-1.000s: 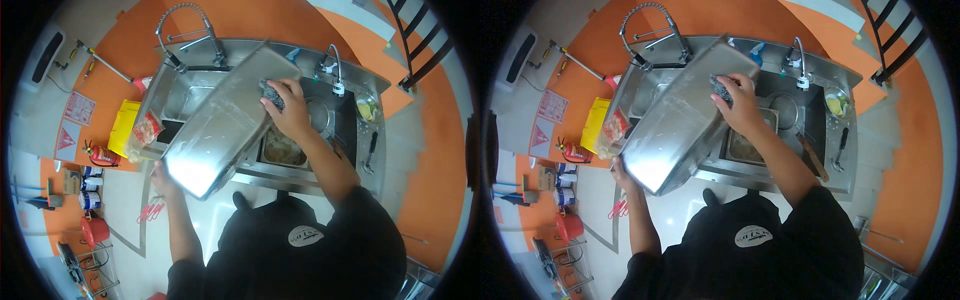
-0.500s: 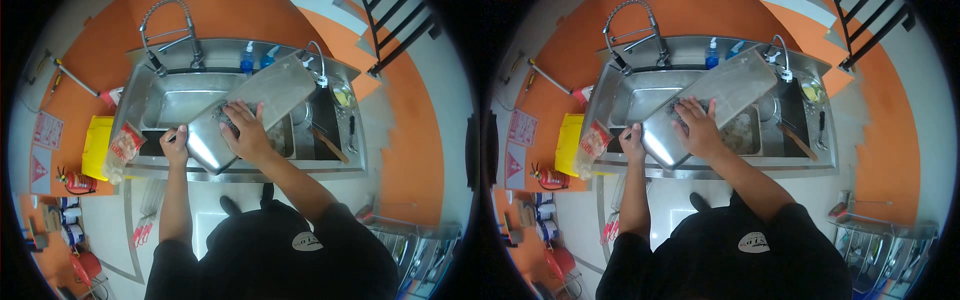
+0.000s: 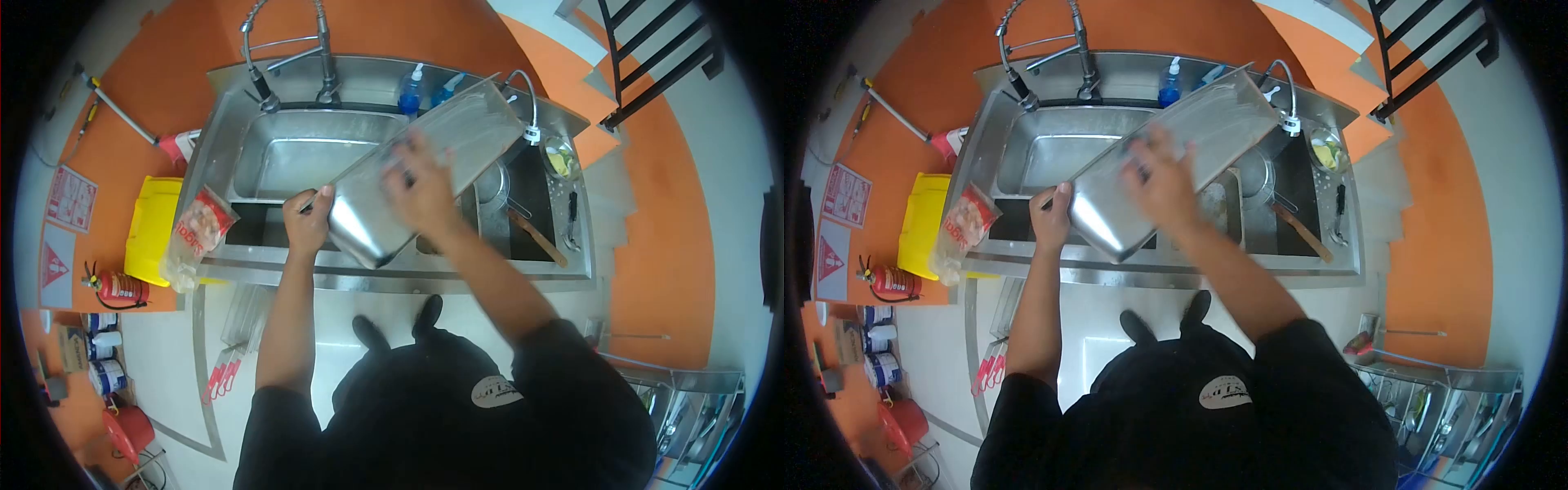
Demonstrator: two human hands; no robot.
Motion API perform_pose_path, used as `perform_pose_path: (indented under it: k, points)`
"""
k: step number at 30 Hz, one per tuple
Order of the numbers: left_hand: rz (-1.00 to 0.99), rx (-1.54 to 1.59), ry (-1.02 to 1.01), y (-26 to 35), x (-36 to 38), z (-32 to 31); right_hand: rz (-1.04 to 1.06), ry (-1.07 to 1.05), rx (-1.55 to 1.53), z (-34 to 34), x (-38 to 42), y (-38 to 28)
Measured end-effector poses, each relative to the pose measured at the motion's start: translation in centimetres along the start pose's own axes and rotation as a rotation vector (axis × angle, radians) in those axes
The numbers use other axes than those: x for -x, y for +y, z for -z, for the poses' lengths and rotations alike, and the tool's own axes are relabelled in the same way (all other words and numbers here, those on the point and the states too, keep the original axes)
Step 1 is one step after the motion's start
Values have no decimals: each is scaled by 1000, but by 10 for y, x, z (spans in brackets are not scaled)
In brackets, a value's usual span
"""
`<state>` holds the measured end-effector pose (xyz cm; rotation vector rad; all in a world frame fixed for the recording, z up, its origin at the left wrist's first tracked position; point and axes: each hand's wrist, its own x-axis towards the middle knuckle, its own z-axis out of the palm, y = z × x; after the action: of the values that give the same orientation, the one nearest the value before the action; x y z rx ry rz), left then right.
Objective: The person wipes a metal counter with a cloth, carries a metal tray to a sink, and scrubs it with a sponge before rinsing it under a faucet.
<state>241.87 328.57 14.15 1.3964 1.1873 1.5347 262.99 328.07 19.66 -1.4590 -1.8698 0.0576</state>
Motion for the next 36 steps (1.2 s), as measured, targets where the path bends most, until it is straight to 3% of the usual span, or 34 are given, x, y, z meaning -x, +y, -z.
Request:
perform_pose_path:
  k: [1, 3, 4, 7, 9, 11, 13, 14, 16, 18, 20, 23, 26, 29, 31, 33, 36]
  points:
    - [-10, 32, 1, 3, 1, -2, 3, -7, -4, 4, -10, 14]
    - [-10, 45, 12, 5, 2, -4, -287, 181, 78, 11, -35, 40]
    - [-5, 15, 2, 3, 3, -6, -283, 171, 78, 10, -27, 15]
    - [26, -81, -11, 7, 4, -10, -7, -90, 31, -11, 22, -52]
    - [-4, -23, -6, -7, 8, -5, 98, -129, -77, -3, 31, -59]
    - [-26, -62, -44, -15, 10, 3, 54, -83, 9, 2, 13, 0]
    - [-32, 10, -2, -6, 11, 1, -133, 58, 57, 18, -25, 78]
    - [-13, -14, 2, -3, 10, -1, -134, 57, 57, 20, -33, 96]
    - [-19, -96, 9, -2, 7, -4, -348, 279, 39, 27, -42, 120]
    - [-5, -114, 26, 12, 2, -14, -106, 76, 179, 18, -4, 75]
    - [3, -119, 2, 8, -1, -14, 130, -154, 58, 16, 39, 18]
    - [-8, -134, -76, 2, -5, -3, 97, -89, 7, 20, 17, 58]
    - [18, -165, -68, 2, -6, -6, -296, 220, -19, 41, -62, 154]
    - [-1, -232, 71, -4, -9, -11, -332, 128, 69, 39, -83, 158]
    - [87, -211, -66, 4, -8, -7, 63, -84, -71, 13, -52, 108]
    - [105, -176, -51, 2, -4, -7, 371, -201, -183, 11, -18, 46]
    - [88, -172, 6, 1, -2, -4, 173, -106, -143, 15, -48, 78]
